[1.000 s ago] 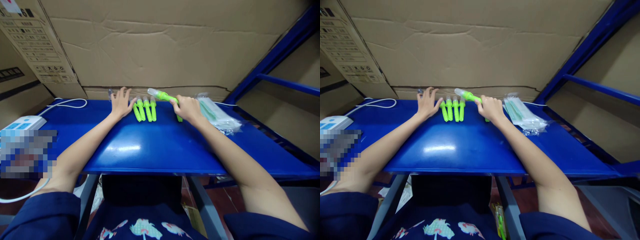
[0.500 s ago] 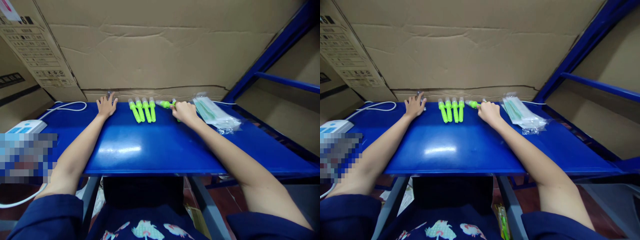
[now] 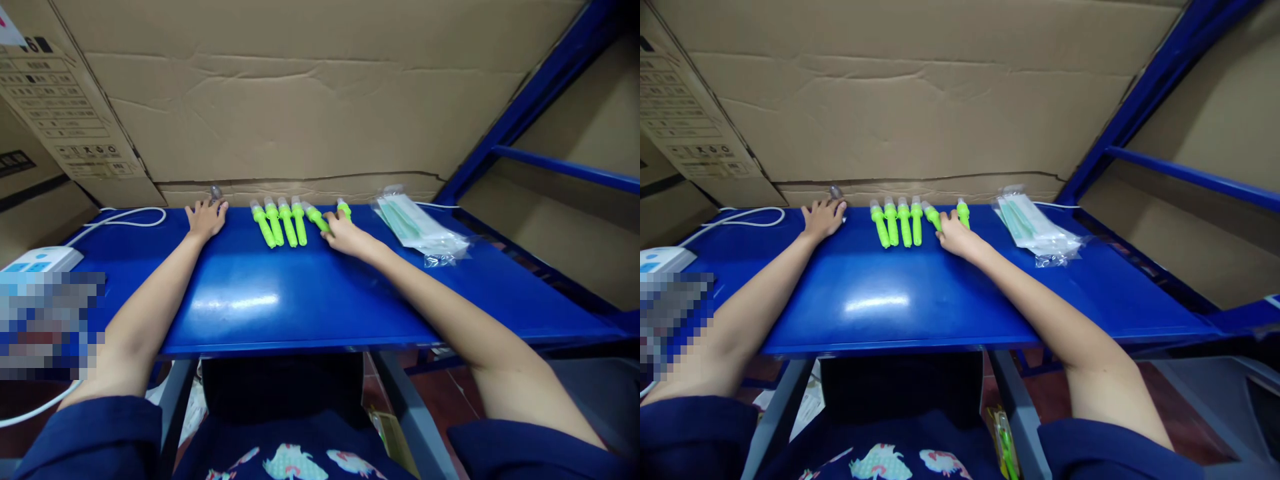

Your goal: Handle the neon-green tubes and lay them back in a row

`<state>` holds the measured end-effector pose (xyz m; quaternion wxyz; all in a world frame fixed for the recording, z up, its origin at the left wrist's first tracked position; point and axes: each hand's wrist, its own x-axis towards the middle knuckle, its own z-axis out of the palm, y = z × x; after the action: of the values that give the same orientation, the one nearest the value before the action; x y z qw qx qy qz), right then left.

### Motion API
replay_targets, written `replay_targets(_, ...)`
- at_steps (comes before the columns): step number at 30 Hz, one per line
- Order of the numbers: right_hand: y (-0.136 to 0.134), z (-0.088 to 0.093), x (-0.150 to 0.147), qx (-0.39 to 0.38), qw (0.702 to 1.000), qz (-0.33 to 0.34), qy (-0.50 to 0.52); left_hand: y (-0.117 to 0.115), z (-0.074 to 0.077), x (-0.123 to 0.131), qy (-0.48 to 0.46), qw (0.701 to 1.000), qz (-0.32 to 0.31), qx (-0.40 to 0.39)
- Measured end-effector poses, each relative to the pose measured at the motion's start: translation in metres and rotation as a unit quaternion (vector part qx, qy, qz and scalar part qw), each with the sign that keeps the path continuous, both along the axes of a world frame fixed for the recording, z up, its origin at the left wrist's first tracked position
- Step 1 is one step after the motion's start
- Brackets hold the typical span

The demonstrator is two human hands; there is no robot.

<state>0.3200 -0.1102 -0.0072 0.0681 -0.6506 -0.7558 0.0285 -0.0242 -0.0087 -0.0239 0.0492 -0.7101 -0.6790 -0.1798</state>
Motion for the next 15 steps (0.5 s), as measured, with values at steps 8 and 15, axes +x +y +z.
replay_targets(8,0.007,-0.001,0.003,-0.018,0.993,0.104,0.057,-0.003,0.003,0.009,0.037,0.999,0.003,0.03)
replay_targets(15,0.021,0.009,0.032,0.134,0.991,0.006,0.017,-0.008,0.004,0.015,0.045,0.998,-0.018,0.035)
